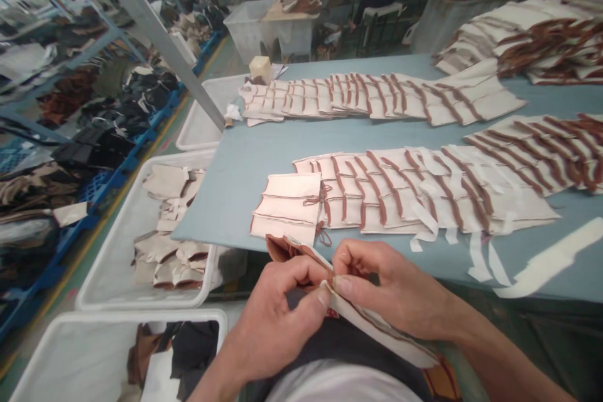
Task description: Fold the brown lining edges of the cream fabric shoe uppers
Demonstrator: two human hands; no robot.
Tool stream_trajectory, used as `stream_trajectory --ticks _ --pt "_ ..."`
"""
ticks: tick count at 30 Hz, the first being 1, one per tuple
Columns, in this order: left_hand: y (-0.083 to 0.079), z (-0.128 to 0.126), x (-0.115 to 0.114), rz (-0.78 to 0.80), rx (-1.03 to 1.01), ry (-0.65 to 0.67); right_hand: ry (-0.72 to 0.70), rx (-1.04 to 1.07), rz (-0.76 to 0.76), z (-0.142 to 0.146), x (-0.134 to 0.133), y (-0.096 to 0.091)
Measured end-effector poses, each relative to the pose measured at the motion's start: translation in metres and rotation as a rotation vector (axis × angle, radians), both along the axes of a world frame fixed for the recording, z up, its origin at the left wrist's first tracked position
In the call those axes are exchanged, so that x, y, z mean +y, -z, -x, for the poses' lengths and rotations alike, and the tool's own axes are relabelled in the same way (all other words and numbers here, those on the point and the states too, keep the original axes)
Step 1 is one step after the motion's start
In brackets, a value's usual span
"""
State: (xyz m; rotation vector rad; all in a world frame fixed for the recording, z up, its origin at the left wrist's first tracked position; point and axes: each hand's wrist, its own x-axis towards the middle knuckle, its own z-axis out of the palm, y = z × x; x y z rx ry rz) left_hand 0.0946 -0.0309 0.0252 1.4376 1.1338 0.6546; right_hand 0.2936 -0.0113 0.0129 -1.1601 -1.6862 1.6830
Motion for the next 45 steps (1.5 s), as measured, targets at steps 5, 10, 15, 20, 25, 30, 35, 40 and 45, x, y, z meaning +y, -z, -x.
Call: stream_trajectory --ticks 5,10,15,20,25,30,35,40,45 --pt "0.003 0.006 0.005 0.035 -0.072 -0.016 -0.042 -0.085 -0.173 -0.003 0.006 -0.004" --pt "0.002 0.009 0.011 -0.006 -0.108 -0.007 -0.067 -0.145 -0.49 -0.004 0.015 -0.013" --pt "0.0 0.011 0.017 -0.035 -0.083 0.001 -0.142 -0.191 -0.894 -0.003 0.026 -0.018" --pt "-0.002 0.01 0.018 -0.048 -0.062 0.019 -0.21 -0.317 -1.107 -0.006 0.031 -0.024" --pt "-0.005 0.01 0.018 -0.05 -0.051 0.049 -0.304 -0.39 -1.244 -0.005 0.034 -0.029" --pt "-0.005 0.01 0.019 -0.036 -0.057 0.077 -0.207 -0.247 -1.194 -0.004 0.038 -0.017" --pt "0.0 0.006 0.017 -0.008 -0.038 0.028 -0.176 -0.168 -1.049 -0.001 0.036 -0.009" --pt "0.003 0.0 0.014 0.06 -0.02 -0.016 -0.214 -0.192 -1.003 -0.002 0.036 -0.007" --pt "0.004 -0.002 0.014 0.021 0.005 -0.026 -0.221 -0.232 -1.002 -0.005 0.038 -0.002"
